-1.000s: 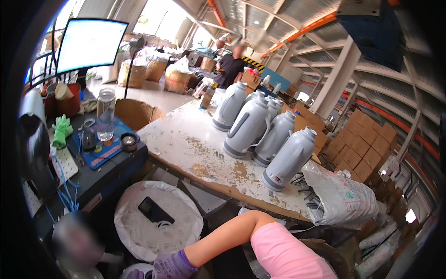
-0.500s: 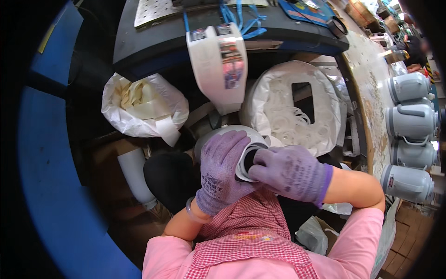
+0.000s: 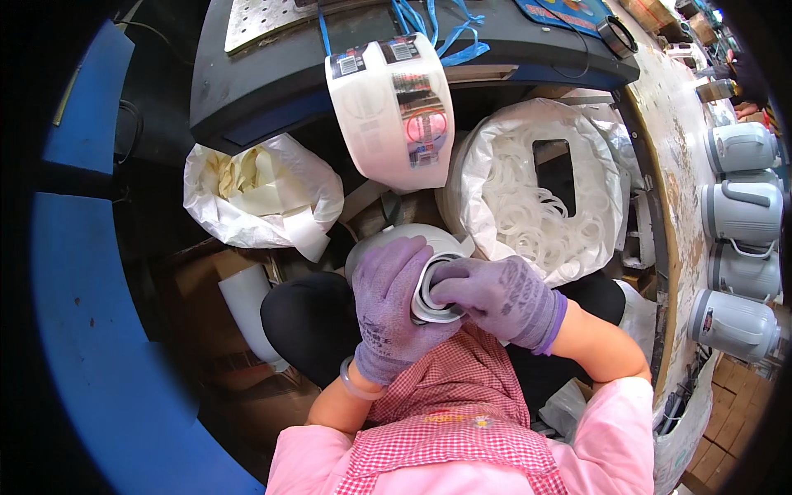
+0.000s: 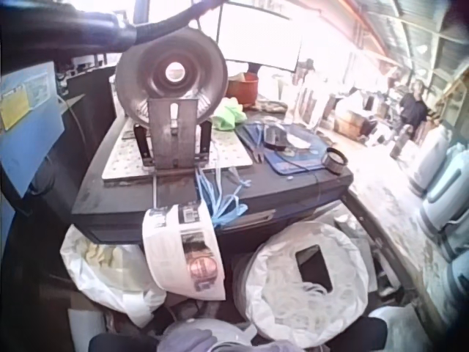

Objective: The person assembles white thermos flasks by inserting a grey rubber seal into the opening, screwing on a grey lid, and attaching a grey handle. The person repeats this process for multiple units, placing finished items on a nearby table.

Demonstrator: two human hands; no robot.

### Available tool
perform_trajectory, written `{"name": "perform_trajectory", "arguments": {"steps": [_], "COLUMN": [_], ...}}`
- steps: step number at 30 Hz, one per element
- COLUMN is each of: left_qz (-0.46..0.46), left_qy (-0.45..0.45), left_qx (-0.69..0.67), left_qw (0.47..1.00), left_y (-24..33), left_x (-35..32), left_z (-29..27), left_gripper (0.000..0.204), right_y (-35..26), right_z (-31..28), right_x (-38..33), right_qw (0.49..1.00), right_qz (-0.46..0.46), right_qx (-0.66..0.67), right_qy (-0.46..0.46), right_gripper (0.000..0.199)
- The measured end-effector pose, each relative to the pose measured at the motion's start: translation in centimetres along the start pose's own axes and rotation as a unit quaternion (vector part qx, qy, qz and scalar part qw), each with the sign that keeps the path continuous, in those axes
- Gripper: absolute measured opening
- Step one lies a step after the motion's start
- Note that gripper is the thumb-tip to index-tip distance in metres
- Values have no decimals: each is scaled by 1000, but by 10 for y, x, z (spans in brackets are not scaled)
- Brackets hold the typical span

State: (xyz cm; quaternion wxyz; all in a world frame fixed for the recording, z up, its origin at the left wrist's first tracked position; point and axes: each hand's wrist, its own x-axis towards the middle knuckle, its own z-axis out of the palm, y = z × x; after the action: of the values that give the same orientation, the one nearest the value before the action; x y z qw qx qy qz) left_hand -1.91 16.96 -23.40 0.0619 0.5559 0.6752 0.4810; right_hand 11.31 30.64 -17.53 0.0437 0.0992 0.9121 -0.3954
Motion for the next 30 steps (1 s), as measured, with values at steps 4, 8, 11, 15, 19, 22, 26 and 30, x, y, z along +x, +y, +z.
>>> {"name": "perform_trajectory", "arguments": {"steps": [4,8,11,15,19,22,26,30], "left_qz": [-1,0,12,1,15,32,40,52], "left_qy": [9,16,7,18,23,17,-7,0], "left_qx": [8,27,42,52,76,83,80,83], "left_qw": [1000,1000,999,998,997,996,996,995], "left_y": [9,18,22,31,35,37,46,52], "left_x": [0,3,-1,-5,-3,-6,-7,-10], "left_z": [3,-3,0,6,4,3,-4,-3], "left_gripper": [73,70,69,69,69,70,66,68], "right_y": [-20,-4,-3,-7,-2,3,-12,-27], "right_z": [-6,-4,2,7,4,-2,-12,-19], "right_x": [-4,-13,-18,-17,-18,-27,-41,-55], "right_qw": [993,992,998,986,988,992,989,984], "right_qz": [35,-57,-18,-15,-52,-53,-59,-71], "right_qx": [-101,55,-54,-165,-144,-108,-113,-136], "right_qy": [-40,101,42,-9,10,-31,-70,-91], "right_gripper": [18,20,22,23,23,31,36,37]}}
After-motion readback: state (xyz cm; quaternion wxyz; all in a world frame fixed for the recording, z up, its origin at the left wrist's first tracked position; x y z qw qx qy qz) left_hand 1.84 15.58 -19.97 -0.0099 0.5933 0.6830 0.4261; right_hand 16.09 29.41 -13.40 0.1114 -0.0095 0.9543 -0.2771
